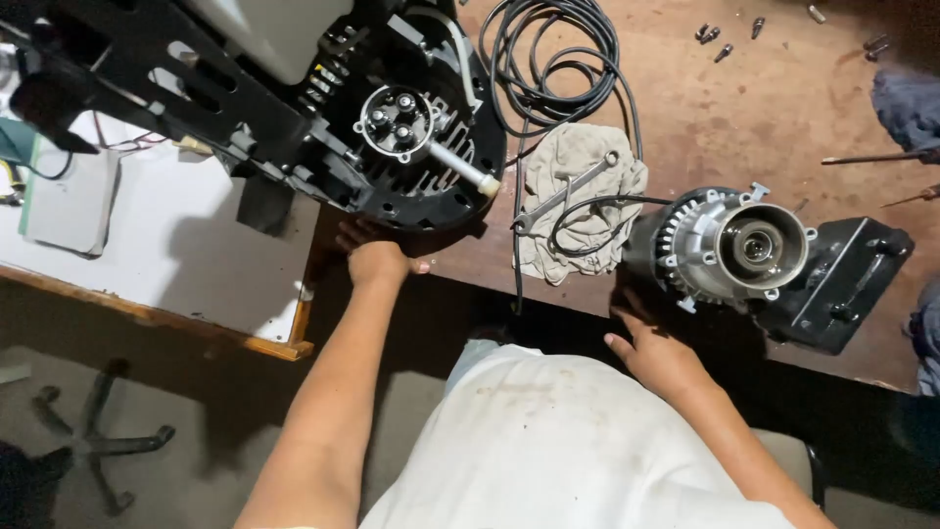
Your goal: Reassembling the internal components and housing of a mechanical pump using a screwdriver and manual alignment.
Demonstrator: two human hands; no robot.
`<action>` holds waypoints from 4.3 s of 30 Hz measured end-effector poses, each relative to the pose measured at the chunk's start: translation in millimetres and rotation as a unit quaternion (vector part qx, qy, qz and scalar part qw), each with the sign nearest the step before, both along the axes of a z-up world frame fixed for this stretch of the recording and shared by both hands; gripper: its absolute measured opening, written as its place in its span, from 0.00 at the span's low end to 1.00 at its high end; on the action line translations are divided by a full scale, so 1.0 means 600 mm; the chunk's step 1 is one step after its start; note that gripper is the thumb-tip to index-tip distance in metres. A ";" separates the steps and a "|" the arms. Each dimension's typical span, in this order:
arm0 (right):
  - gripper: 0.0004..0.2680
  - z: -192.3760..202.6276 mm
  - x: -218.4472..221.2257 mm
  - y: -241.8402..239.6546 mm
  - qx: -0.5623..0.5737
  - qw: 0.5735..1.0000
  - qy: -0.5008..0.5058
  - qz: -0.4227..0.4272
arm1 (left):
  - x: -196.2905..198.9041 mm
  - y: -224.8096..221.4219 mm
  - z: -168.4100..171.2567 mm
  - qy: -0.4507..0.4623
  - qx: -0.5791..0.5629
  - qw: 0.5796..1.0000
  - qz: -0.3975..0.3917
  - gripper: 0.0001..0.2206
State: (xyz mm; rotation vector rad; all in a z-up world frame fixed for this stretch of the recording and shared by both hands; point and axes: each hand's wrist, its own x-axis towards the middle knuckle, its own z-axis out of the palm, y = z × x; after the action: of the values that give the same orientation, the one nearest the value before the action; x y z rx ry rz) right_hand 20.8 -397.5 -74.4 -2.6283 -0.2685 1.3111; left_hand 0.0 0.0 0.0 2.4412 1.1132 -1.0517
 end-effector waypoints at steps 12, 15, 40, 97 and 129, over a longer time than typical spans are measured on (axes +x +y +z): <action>0.22 -0.013 0.080 0.176 0.261 0.943 -0.185 0.087 | -0.021 0.027 -0.130 0.005 -0.028 0.999 0.015 0.69; 0.21 -0.065 0.148 0.285 0.299 0.893 -0.299 0.156 | -0.024 0.018 -0.083 0.011 -0.015 1.000 -0.015 0.52; 0.10 -0.127 0.197 0.359 0.211 0.906 -0.319 0.182 | -0.051 0.049 -0.272 -0.072 -0.035 0.995 0.064 0.61; 0.13 0.246 -0.044 -0.119 0.377 0.846 -0.311 -0.213 | 0.101 -0.320 -0.102 -0.436 -0.741 0.458 0.224 0.63; 0.13 0.245 0.015 -0.162 0.296 0.838 -0.436 -0.142 | 0.132 -0.314 -0.056 -0.499 -0.626 0.600 0.009 0.59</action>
State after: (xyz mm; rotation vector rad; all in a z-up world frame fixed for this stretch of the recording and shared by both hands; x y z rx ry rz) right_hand 29.6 -494.9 72.7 -2.3658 -0.3150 -0.1443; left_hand 79.3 -188.3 -33.5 1.2880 -0.1161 -0.0791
